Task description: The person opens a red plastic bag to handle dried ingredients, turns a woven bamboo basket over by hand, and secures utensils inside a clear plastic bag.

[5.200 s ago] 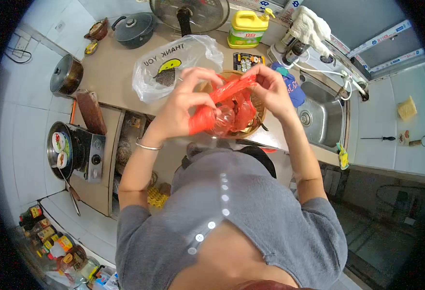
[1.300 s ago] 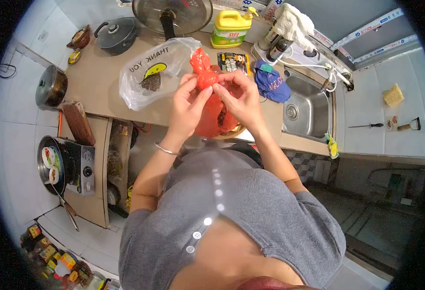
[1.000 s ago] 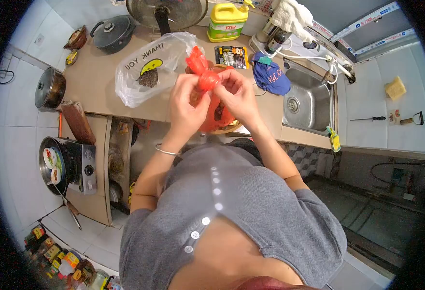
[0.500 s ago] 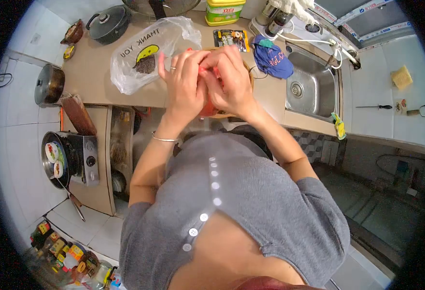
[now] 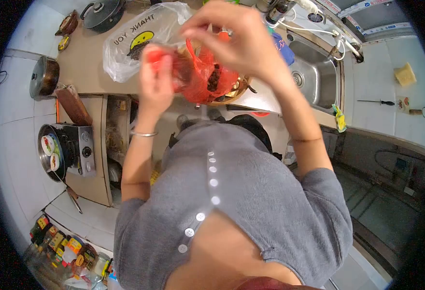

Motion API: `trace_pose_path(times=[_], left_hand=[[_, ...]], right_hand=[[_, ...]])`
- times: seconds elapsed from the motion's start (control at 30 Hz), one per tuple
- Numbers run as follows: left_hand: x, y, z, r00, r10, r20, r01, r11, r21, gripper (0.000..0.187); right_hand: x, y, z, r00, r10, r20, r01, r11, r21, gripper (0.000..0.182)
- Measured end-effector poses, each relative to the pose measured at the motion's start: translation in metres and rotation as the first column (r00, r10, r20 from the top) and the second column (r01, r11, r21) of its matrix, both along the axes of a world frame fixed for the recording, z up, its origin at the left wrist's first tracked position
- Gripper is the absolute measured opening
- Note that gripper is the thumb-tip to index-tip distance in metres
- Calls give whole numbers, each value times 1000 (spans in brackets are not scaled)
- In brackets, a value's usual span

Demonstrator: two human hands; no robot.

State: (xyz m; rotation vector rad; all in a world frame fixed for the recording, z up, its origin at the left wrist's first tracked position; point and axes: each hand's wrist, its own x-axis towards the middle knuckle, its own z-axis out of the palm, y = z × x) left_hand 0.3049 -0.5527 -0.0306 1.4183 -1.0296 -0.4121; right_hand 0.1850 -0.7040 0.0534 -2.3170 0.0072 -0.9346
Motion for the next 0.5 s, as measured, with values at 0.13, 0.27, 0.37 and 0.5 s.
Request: trace_pose_path(times=[0.13, 0.27, 0.37, 0.5], left_hand=[[13, 24, -17, 920, -204, -336, 91, 942, -324, 21], [-27, 19, -10, 545, -379, -748, 271, 924, -271, 29], [-53, -6, -22, 292, -374, -880, 387, 888, -249, 32], [-62, -35, -37, 301, -130, -945, 334, 942, -23, 32]], right_hand=[[-25, -34, -7, 946, -179, -271, 215, 970, 110, 17], [-31, -41, -90, 907, -349, -234, 323, 936, -141, 37], [-34, -31, -132, 766, -559, -319, 509, 829, -230, 46], [-41, -36, -147, 715, -540, -443, 585, 810, -44, 40]])
